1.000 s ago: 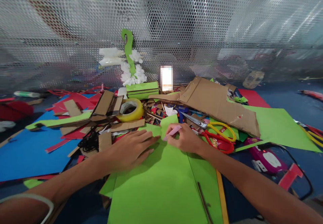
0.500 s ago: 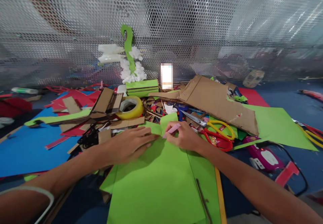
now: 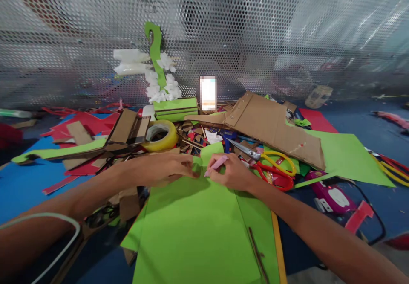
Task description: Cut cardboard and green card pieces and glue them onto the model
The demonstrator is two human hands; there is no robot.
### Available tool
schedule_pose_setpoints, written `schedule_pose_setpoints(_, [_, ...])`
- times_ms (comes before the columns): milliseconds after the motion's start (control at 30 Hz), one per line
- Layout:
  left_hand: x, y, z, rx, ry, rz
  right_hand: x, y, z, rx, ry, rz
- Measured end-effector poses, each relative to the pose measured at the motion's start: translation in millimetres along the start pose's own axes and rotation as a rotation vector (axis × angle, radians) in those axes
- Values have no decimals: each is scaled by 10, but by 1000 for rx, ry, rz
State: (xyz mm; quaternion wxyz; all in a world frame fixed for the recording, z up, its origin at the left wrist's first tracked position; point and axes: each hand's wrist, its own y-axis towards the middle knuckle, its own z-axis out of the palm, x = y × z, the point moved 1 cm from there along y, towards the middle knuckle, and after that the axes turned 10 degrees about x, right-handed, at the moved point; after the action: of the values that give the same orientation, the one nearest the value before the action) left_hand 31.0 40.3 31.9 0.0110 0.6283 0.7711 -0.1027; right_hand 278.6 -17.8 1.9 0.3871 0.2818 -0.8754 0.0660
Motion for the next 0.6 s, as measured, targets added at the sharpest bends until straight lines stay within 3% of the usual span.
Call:
schedule_pose_setpoints(100, [24,7,-22,55,-53,38,-8,-6,1,7,48,1])
schedule_pose_setpoints(600, [120,-14,110,-9,-105,67,37,-11,-2,26,29,2])
